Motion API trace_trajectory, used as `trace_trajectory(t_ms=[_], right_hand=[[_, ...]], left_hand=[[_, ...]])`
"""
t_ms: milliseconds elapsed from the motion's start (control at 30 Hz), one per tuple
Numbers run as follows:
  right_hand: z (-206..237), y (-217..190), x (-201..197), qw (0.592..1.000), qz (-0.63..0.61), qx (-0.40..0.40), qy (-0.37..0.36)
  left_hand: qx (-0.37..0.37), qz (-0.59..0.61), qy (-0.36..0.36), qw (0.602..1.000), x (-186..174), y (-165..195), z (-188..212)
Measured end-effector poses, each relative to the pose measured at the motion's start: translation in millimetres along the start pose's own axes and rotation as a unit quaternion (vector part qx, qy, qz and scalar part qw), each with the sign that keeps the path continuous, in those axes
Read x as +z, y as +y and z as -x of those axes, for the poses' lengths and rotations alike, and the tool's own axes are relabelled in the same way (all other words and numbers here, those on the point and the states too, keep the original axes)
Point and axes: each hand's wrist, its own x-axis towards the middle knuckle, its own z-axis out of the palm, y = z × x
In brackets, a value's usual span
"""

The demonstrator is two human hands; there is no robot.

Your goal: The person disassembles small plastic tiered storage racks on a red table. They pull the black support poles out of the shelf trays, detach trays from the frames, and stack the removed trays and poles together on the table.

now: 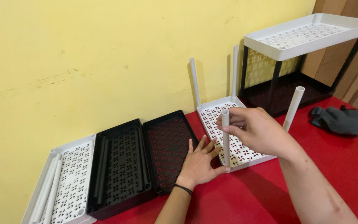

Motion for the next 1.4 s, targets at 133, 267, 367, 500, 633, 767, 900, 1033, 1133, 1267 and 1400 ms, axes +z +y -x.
trace_trajectory(t_ms=[133, 267, 367, 500, 633, 767, 900, 1033, 1133, 1267, 1400], right_hand=[[-2, 2, 9, 0.989, 0.013, 0.131, 0.064], [3, 5, 10, 0.997, 0.055, 0.047, 0.017], [2, 6, 10, 0.999, 0.005, -0.029, 0.011], [-1, 4, 12, 0.992, 0.026, 0.099, 0.071], [3, 2, 12, 0.996, 0.082, 0.003, 0.028], [-2, 0, 13, 0.994, 0.085, 0.06, 0.023], [-4, 1, 10, 0.975, 0.115, 0.102, 0.158], [-5, 20, 8, 0.957, 0.041, -0.03, 0.286], [-22, 51, 17, 0.954, 0.056, -0.002, 0.294], [-42, 106, 44, 0.971, 0.11, 0.06, 0.205], [-45, 150, 87, 0.979, 0.149, 0.1, 0.102]], left_hand=[[0.007, -0.004, 0.015, 1.0, 0, 1, 1], [0.0, 0.015, 0.006, 1.0, -1, 1, 4], [0.002, 0.006, 0.008, 1.0, -2, 0, 3], [0.009, 0.014, 0.015, 1.0, -2, -1, 2], [0.001, 0.02, -0.008, 1.0, -2, -2, 3], [0.004, 0.017, 0.003, 1.0, -2, -2, 4], [0.006, 0.023, 0.006, 1.0, -1, -1, -1], [0.011, 0.047, 0.03, 0.998, 2, -4, 1], [0.037, 0.056, 0.048, 0.997, 4, -10, 0], [0.031, 0.099, 0.066, 0.992, 10, -13, 0], [0.01, 0.122, 0.1, 0.987, 14, -11, 0]])
